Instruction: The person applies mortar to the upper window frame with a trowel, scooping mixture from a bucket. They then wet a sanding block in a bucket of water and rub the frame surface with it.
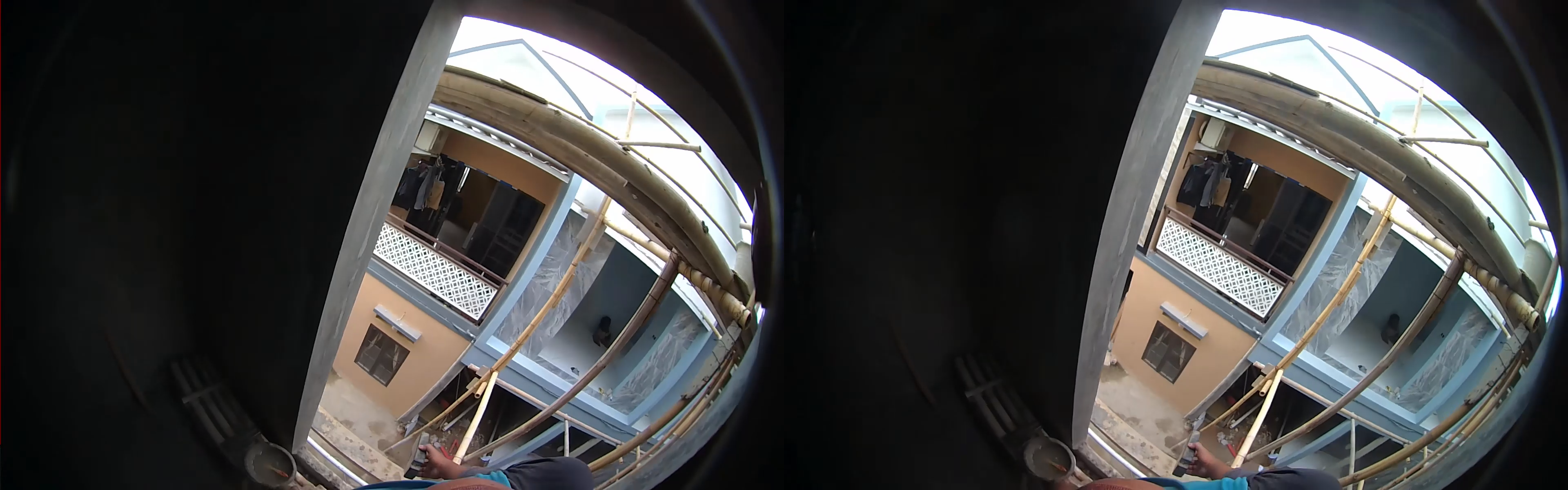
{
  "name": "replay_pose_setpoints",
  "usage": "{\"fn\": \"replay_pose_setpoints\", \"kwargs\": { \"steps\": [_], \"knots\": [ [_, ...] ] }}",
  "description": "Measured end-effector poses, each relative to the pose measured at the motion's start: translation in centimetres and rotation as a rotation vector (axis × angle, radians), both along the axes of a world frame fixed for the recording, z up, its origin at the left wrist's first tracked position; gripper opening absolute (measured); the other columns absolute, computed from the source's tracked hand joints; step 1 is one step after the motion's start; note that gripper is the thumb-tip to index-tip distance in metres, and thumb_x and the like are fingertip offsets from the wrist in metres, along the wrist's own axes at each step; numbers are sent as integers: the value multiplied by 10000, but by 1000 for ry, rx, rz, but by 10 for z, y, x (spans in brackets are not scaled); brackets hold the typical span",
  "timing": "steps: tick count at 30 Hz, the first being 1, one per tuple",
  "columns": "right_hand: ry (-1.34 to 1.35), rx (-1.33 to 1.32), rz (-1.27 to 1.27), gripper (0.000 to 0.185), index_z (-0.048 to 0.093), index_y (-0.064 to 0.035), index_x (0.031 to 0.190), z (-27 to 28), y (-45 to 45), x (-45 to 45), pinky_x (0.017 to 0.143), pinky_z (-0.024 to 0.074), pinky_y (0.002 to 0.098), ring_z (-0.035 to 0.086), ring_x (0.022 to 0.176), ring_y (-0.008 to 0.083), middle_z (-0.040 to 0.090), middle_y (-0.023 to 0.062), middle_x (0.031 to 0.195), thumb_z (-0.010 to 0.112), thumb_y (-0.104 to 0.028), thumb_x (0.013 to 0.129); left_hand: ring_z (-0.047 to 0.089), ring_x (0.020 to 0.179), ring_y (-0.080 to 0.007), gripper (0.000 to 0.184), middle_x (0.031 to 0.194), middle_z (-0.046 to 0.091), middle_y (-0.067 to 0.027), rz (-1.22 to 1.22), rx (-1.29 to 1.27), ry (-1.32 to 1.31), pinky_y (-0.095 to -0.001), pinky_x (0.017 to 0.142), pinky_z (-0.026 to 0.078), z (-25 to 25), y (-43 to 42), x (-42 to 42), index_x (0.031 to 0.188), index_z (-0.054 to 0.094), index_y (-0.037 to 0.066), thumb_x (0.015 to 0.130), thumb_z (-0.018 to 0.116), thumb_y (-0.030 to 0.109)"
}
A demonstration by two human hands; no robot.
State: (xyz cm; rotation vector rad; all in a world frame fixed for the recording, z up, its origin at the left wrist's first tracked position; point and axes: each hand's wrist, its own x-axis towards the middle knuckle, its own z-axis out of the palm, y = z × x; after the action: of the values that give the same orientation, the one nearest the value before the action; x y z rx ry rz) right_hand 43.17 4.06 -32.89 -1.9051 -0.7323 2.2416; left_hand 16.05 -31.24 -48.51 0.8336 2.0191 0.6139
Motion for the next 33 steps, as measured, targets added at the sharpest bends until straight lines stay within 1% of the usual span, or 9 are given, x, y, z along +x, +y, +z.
{"fn": "replay_pose_setpoints", "kwargs": {
  "steps": [5, 8, 9, 16, 23, 27, 28, 32, 33],
  "knots": [
    [162, -66, 128, 456, 535, -143, 1098, -39, 3, 0, 921, 430, 508, 562, 993, 300, 570, 82, 1058, 627, -441, 766, 250, 1363, -444, 942, 1445, 267, -336, 178, -96, -71, -427, 1120, 250, 26, -24, 23, 1415, 266, -80, 803, 606, 550],
    [151, -69, 180, 412, 556, -176, 1096, -12, -24, -32, 953, 406, 508, 561, 1031, 287, 591, 64, 1077, 571, -458, 796, 226, 1353, -490, 925, 1390, 371, -332, 356, -149, -96, -449, 1126, 225, 58, -39, 26, 1415, 288, -63, 768, 650, 489],
    [147, -99, 194, 416, 554, -176, 1111, -9, -30, -38, 952, 406, 511, 558, 1035, 290, 593, 61, 1083, 568, -451, 800, 234, 1358, -480, 928, 1431, 213, -396, 340, -181, -149, -447, 1118, 246, 60, -42, 25, 1445, 267, 1, 776, 644, 523],
    [118, -65, 317, 416, 555, -174, 1128, -13, -57, -84, 900, 421, 500, 554, 1003, 287, 591, 52, 1078, 575, -432, 803, 190, 1383, -462, 940, 1452, 209, -371, 390, -270, -262, -451, 1137, 174, 82, -49, 25, 1469, 240, 51, 779, 619, 565],
    [78, -151, 643, 340, 577, -117, 1042, -61, -63, -111, 829, 475, 416, 610, 873, 241, 624, 48, 949, 554, -394, 845, 146, 1380, -500, 1022, 1446, 180, -395, 329, -473, -231, -497, 1127, 162, 41, -42, 39, 1501, 113, 92, 765, 644, 560],
    [75, 262, 1108, 277, 555, -110, 1037, -80, -85, -153, 618, 453, 305, 504, 693, 130, 507, 3, 799, 575, -320, 857, 127, 1380, -506, 1032, 1451, 172, -389, 364, -511, -245, -540, 1110, 180, 6, -43, 46, 1501, 89, 102, 762, 655, 549],
    [-12, 121, 919, 373, 544, -76, 1115, -92, -97, -168, 599, 437, 279, 496, 683, 114, 526, 8, 807, 593, -321, 837, 141, 1380, -497, 1006, 1457, 177, -377, 428, -496, -193, -549, 1104, 192, -10, -45, 50, 1496, 131, 103, 762, 655, 548],
    [-98, 261, 1176, 626, 437, 28, 1295, -203, -99, -193, 627, 456, 277, 540, 708, 132, 604, 87, 894, 633, -289, 792, 207, 1367, -472, 902, 1463, 229, -328, 566, -456, -182, -548, 1094, 225, -19, -40, 55, 1459, 266, 109, 769, 648, 547],
    [-92, 225, 1240, 857, 322, 113, 1374, -212, -104, -209, 880, 477, 348, 599, 1033, 295, 572, 255, 1200, 658, -376, 756, 233, 1359, -460, 852, 1460, 259, -303, 604, -515, -160, -550, 1089, 234, -15, -36, 56, 1433, 318, 115, 774, 642, 547]
  ]
}}
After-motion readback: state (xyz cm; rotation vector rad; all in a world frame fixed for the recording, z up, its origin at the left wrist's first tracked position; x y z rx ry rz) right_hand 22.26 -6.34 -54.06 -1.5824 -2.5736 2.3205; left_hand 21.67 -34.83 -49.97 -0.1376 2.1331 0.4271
